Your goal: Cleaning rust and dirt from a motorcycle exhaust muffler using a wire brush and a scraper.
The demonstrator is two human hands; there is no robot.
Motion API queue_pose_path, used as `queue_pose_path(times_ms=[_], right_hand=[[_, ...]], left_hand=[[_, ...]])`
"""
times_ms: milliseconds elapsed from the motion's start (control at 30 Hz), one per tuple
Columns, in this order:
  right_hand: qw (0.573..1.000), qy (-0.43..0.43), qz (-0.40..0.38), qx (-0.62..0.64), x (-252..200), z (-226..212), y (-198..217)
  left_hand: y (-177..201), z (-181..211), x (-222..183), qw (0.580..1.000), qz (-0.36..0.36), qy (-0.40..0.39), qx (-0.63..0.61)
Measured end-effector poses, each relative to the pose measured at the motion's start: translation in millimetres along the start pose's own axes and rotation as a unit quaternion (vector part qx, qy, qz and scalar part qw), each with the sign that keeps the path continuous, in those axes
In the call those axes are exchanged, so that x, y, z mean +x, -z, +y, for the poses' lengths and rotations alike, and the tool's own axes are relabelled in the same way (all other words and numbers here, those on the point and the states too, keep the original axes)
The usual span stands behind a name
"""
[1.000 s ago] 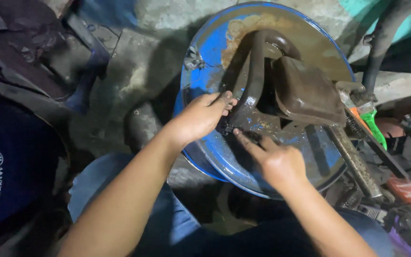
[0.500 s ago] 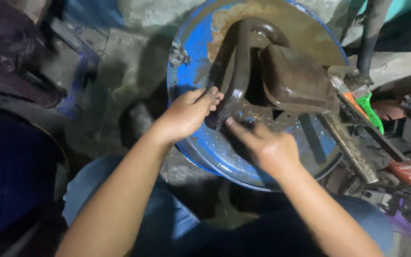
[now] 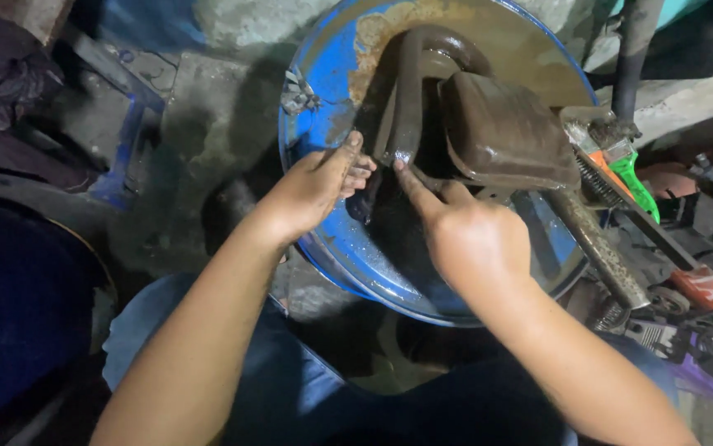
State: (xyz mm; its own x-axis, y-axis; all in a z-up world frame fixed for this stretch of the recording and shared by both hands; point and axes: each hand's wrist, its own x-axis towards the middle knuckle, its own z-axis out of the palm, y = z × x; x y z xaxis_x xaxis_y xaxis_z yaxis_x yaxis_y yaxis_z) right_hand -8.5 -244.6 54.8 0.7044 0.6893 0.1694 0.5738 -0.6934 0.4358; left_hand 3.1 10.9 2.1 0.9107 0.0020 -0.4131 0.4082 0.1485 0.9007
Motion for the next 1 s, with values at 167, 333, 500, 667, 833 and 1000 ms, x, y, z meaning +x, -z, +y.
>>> queue_pose_path(times_ms=[167,333,500,667,833,1000], right_hand=[[0.973,0.044,-0.216,0.071,23.8,-17.7,43.1],[0.985,-0.022,-0.164,0.052,16.8,-19.6,27.5],[0.971,0.005,-0.226,0.071,15.7,-15.6,34.6],[0.997,0.009,-0.068,0.022,-12.4,-12.7,-0.4],[0.998,0.014,-0.015,0.058,-26.6,2.0,-37.8],[0.991,0.028,0.053,0.118,-42.3,5.7,-67.7]], left_hand=[[-4.1,-0.5,4.7,1.000,0.001,-0.005,-0.001],[2.5,-3.1,3.9,1.000,-0.013,0.001,0.012],[1.9,1.5,2.1,0.999,-0.036,-0.012,-0.002],[1.8,5.6,-6.9,0.999,-0.038,-0.013,0.002],[2.9,13.2,-13.1,0.999,-0.041,-0.009,0.013],[3.3,9.7,-8.8,0.999,-0.045,-0.013,0.024]])
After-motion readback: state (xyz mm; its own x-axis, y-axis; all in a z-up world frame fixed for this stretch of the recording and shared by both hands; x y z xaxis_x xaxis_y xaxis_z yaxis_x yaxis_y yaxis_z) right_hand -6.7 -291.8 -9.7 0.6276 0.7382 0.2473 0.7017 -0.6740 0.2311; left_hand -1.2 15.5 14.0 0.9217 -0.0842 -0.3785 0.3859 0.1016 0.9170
